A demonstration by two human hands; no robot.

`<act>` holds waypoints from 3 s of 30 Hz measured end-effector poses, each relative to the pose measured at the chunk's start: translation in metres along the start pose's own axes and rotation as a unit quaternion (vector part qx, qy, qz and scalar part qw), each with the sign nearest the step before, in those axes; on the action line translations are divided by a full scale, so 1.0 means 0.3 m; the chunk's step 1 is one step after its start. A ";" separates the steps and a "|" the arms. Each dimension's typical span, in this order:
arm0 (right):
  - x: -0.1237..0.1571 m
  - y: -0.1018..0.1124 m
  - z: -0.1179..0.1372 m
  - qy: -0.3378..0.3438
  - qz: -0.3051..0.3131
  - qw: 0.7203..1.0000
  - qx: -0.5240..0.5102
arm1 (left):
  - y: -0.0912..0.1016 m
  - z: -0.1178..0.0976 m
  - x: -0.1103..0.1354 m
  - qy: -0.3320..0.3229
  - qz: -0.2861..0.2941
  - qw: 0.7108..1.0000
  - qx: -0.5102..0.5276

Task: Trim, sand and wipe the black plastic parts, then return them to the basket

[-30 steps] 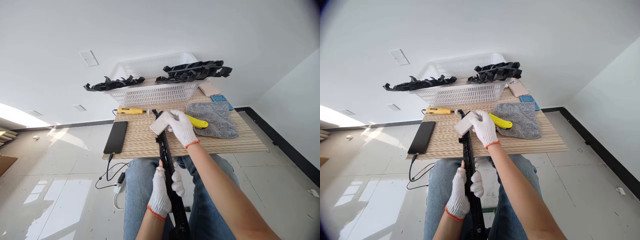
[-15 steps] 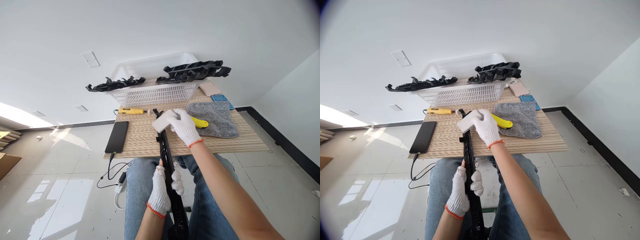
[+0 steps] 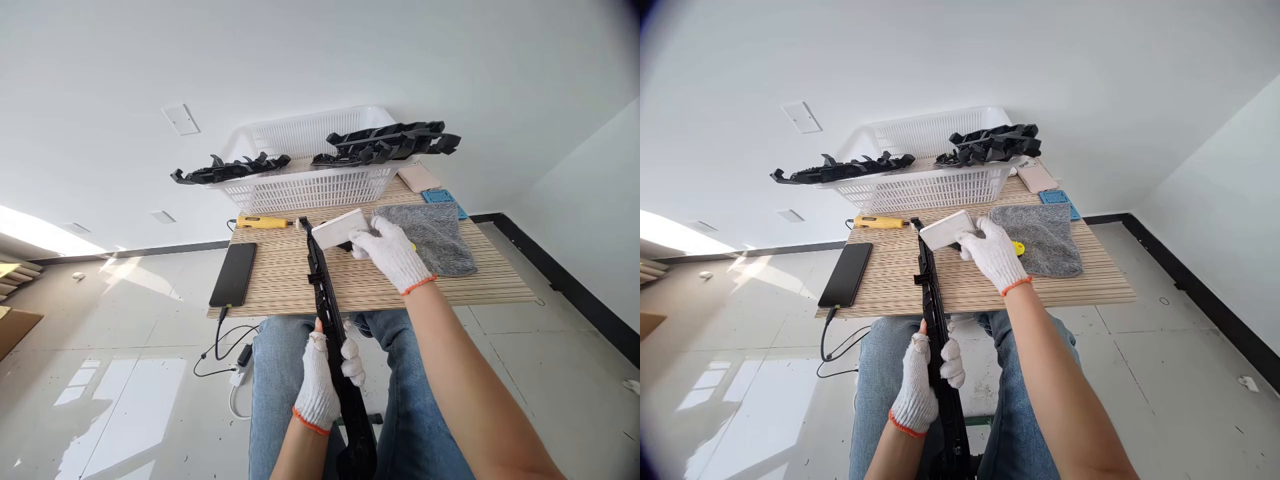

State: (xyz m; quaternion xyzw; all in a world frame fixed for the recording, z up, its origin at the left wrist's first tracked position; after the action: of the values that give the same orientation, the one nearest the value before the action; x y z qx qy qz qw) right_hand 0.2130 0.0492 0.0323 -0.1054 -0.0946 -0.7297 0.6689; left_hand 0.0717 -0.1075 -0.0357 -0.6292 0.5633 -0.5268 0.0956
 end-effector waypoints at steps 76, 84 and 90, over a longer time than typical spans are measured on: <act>0.050 -0.056 0.010 0.148 0.106 0.981 -0.064 | 0.032 0.052 0.017 -0.048 0.134 0.990 0.019; 0.029 -0.054 -0.007 0.118 0.123 0.983 -0.073 | 0.040 0.049 0.022 -0.046 0.140 0.989 0.018; 0.023 -0.037 0.009 0.100 0.100 0.987 -0.079 | 0.071 0.060 0.028 -0.049 0.141 0.988 0.026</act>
State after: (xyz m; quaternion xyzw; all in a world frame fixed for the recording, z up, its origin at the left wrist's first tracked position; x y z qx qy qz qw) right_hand 0.2013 0.0443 0.0368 -0.0933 0.0423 -0.6710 0.7344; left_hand 0.0709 -0.1300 -0.0539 -0.5659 0.6274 -0.4909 0.2124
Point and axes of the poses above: each hand's wrist, its own x-axis away from the middle knuckle, its own y-axis out of the back of the hand, z = x × y, the point moved 1 cm from there along -x, towards the middle knuckle, and after that the axes turned 9 degrees about -y, right-handed, at the moved point
